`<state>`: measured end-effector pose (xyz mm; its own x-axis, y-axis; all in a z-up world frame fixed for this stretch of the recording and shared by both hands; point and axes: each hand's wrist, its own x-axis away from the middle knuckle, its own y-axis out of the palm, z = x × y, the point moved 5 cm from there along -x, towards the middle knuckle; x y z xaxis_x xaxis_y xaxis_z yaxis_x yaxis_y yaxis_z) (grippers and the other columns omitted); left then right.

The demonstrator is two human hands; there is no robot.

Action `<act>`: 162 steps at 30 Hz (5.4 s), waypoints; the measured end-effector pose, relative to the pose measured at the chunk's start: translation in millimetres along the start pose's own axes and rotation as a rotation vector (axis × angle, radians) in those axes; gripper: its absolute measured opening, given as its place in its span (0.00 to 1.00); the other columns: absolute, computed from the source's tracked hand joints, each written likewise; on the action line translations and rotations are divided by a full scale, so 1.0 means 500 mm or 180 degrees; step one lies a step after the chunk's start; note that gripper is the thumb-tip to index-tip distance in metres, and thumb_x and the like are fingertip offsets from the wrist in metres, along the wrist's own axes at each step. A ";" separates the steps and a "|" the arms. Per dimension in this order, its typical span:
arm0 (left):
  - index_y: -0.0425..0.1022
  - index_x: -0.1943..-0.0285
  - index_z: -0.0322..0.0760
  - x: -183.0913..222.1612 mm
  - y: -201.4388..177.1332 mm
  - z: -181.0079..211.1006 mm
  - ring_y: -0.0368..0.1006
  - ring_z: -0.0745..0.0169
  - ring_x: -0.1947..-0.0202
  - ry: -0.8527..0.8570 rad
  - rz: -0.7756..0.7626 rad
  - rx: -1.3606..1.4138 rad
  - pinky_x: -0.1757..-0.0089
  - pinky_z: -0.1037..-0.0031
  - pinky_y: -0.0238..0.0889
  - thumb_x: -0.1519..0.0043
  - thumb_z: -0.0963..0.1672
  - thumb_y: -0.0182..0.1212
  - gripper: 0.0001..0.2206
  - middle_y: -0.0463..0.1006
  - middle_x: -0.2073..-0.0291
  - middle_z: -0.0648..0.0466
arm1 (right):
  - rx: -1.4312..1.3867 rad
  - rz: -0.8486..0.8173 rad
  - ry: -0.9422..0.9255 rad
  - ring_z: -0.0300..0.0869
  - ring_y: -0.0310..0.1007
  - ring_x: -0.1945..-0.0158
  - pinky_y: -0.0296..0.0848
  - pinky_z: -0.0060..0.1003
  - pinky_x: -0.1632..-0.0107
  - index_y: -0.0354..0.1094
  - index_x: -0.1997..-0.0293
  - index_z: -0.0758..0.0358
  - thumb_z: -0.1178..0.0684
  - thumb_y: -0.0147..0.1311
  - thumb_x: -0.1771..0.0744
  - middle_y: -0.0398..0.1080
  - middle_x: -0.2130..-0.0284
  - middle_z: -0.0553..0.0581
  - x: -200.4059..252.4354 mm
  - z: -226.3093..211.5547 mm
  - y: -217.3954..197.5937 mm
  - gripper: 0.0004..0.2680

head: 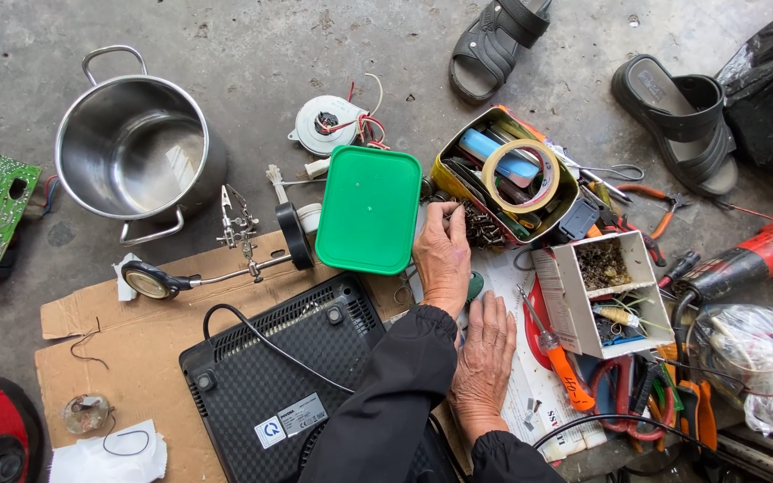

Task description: Repairing an induction cooker by disassembling the unit, testing components with a multimeter, and checking wiring.

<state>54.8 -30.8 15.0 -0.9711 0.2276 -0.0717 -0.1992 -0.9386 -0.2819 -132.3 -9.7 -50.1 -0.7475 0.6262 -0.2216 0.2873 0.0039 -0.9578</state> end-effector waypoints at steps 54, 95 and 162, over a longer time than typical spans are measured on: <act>0.76 0.47 0.43 0.089 0.008 -0.013 0.65 0.65 0.76 -0.0298 -0.0610 0.0047 0.67 0.68 0.65 0.32 0.44 0.66 0.08 0.67 0.78 0.62 | 0.0012 -0.0035 -0.0074 0.53 0.39 0.13 0.36 0.53 0.12 0.46 0.16 0.66 0.40 0.56 0.32 0.46 0.16 0.62 0.010 0.013 0.017 0.35; 0.85 0.52 0.36 0.120 -0.039 -0.028 0.75 0.67 0.68 -0.0960 -0.0543 0.0248 0.63 0.73 0.71 0.32 0.46 0.62 0.10 0.84 0.65 0.57 | -0.0141 0.0136 -0.0064 0.55 0.45 0.14 0.41 0.56 0.13 0.54 0.20 0.65 0.50 0.59 0.33 0.51 0.18 0.62 0.002 0.002 0.001 0.30; 0.88 0.43 0.44 0.218 -0.072 -0.001 0.84 0.44 0.49 -0.1107 -0.0434 0.1006 0.49 0.61 0.78 0.32 0.48 0.59 0.15 0.86 0.54 0.44 | -0.2840 -0.0154 0.1480 0.43 0.78 0.80 0.70 0.26 0.80 0.72 0.63 0.63 0.40 0.67 0.27 0.70 0.80 0.62 -0.319 0.191 -0.202 0.16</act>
<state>-43.7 27.9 17.0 -0.9090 0.3044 0.2848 -0.3055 -0.9513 0.0416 -99.5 -184.5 64.3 -0.5171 0.8513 0.0895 0.7486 0.5005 -0.4349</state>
